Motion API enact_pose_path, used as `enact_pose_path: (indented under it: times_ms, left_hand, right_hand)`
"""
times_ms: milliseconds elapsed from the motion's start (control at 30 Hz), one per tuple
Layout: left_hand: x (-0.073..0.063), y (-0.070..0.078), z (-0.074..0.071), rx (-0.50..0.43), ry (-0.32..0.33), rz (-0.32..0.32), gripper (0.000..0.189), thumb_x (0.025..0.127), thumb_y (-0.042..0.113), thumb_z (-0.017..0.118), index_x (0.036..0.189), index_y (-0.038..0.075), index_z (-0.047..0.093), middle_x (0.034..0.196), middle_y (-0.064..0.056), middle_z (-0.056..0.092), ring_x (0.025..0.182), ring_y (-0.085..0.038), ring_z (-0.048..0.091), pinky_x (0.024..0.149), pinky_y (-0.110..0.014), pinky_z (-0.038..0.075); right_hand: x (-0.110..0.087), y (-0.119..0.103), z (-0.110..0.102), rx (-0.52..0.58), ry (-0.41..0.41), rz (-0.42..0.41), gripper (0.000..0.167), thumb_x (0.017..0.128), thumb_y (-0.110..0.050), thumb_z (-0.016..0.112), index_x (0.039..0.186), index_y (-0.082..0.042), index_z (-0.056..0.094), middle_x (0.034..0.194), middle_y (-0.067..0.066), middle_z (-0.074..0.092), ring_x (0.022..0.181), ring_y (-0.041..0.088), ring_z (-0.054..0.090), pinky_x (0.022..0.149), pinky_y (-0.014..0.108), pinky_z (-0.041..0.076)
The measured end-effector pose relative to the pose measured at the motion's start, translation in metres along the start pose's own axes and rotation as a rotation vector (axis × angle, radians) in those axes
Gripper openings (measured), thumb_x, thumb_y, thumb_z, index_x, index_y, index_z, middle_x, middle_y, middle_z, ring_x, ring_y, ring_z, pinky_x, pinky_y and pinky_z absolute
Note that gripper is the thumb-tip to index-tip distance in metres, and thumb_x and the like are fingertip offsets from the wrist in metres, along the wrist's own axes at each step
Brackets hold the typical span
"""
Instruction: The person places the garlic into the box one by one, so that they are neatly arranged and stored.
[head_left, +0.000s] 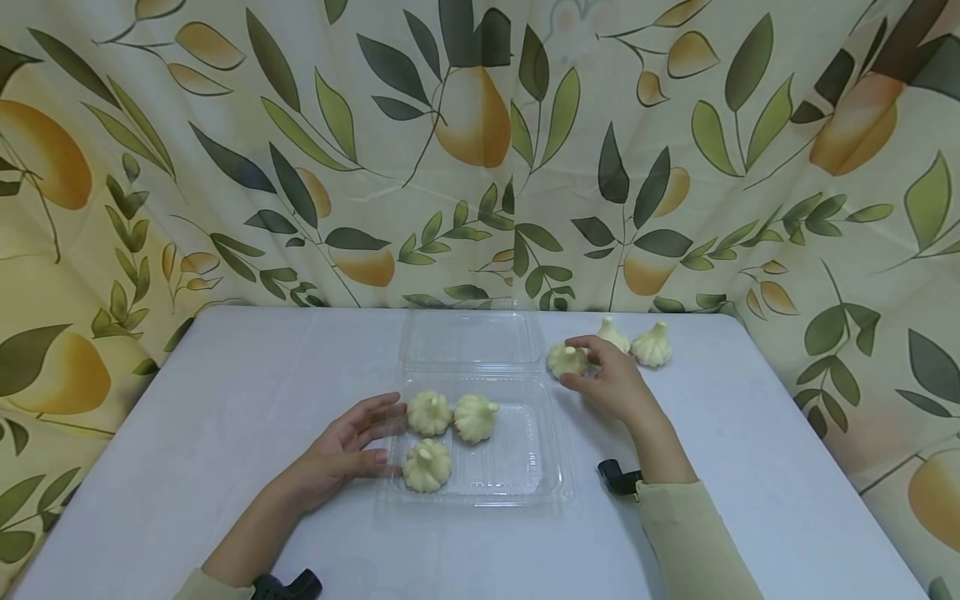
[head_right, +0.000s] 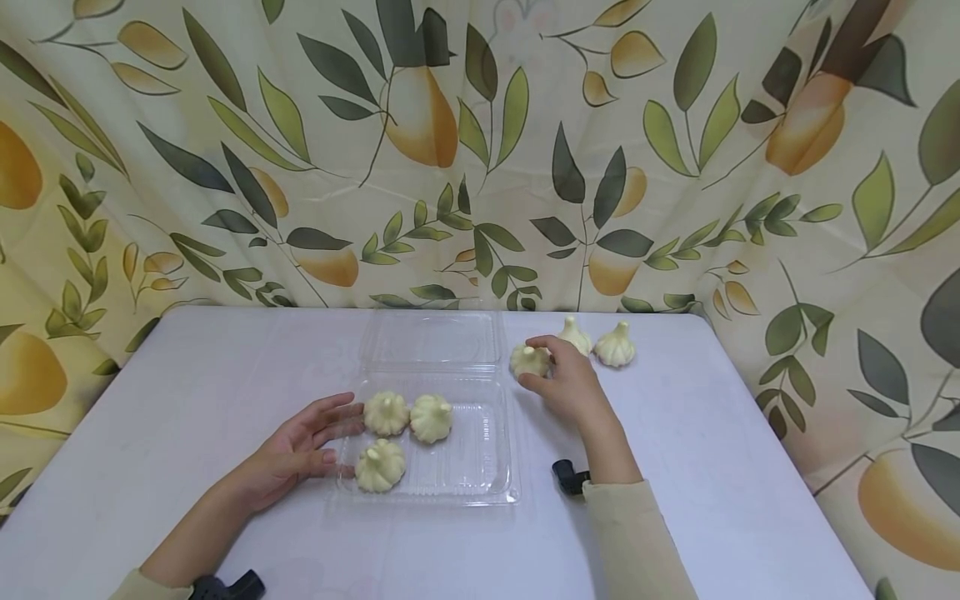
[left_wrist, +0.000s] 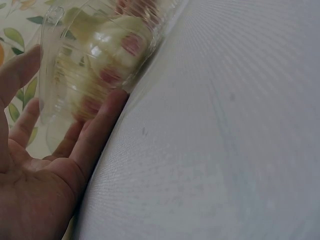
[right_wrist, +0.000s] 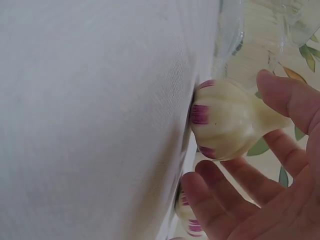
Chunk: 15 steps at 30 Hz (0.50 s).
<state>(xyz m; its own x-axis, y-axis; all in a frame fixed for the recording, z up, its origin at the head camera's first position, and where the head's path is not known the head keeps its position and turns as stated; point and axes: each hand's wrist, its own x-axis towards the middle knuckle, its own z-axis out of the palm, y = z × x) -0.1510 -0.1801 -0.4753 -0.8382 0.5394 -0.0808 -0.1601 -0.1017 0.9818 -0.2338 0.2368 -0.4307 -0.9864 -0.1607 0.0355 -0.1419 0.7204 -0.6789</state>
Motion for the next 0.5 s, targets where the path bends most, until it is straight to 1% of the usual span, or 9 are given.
enact_pose_path:
  times_ms: [133,233,400,500]
  left_hand:
    - [-0.0002,-0.0006,-0.0011,-0.002,-0.006,0.008,0.075,0.093,-0.003,0.061,0.157,0.009,0.023,0.160,-0.016,0.025,0.141,-0.029,0.038,0.092,-0.044,0.056]
    - [0.0001,-0.0012,-0.0015,-0.004,-0.012,0.016,0.075,0.093,-0.003,0.061,0.157,0.008,0.023,0.160,-0.017,0.025,0.141,-0.029,0.038,0.092,-0.044,0.056]
    - [0.0003,-0.0015,-0.0015,-0.008,-0.021,0.027,0.074,0.093,-0.003,0.061,0.156,0.007,0.023,0.160,-0.019,0.024,0.141,-0.030,0.038,0.092,-0.045,0.057]
    - [0.0001,-0.0013,-0.0013,-0.006,-0.020,0.027,0.074,0.093,-0.003,0.061,0.156,0.007,0.023,0.160,-0.019,0.024,0.141,-0.030,0.038,0.092,-0.044,0.057]
  right_hand:
    - [0.0004,0.0010,0.0009,0.021,-0.014,0.032,0.051,0.086,-0.022,0.078,0.131,-0.013,0.057,0.142,0.018,0.055,0.127,0.044,0.054,0.101,0.060,0.045]
    - [0.0000,0.0005,0.0015,0.034,-0.007,0.029,0.047,0.086,-0.021,0.078,0.127,-0.011,0.059,0.139,0.017,0.057,0.125,0.044,0.055,0.101,0.059,0.046]
    - [0.0001,0.0001,0.0023,0.059,0.008,0.028,0.037,0.086,-0.015,0.075,0.120,-0.008,0.061,0.129,0.015,0.064,0.119,0.041,0.060,0.098,0.054,0.050]
    - [0.0004,0.0009,0.0026,0.058,0.004,0.023,0.038,0.086,-0.015,0.074,0.122,-0.008,0.062,0.129,0.015,0.064,0.118,0.041,0.061,0.097,0.053,0.050]
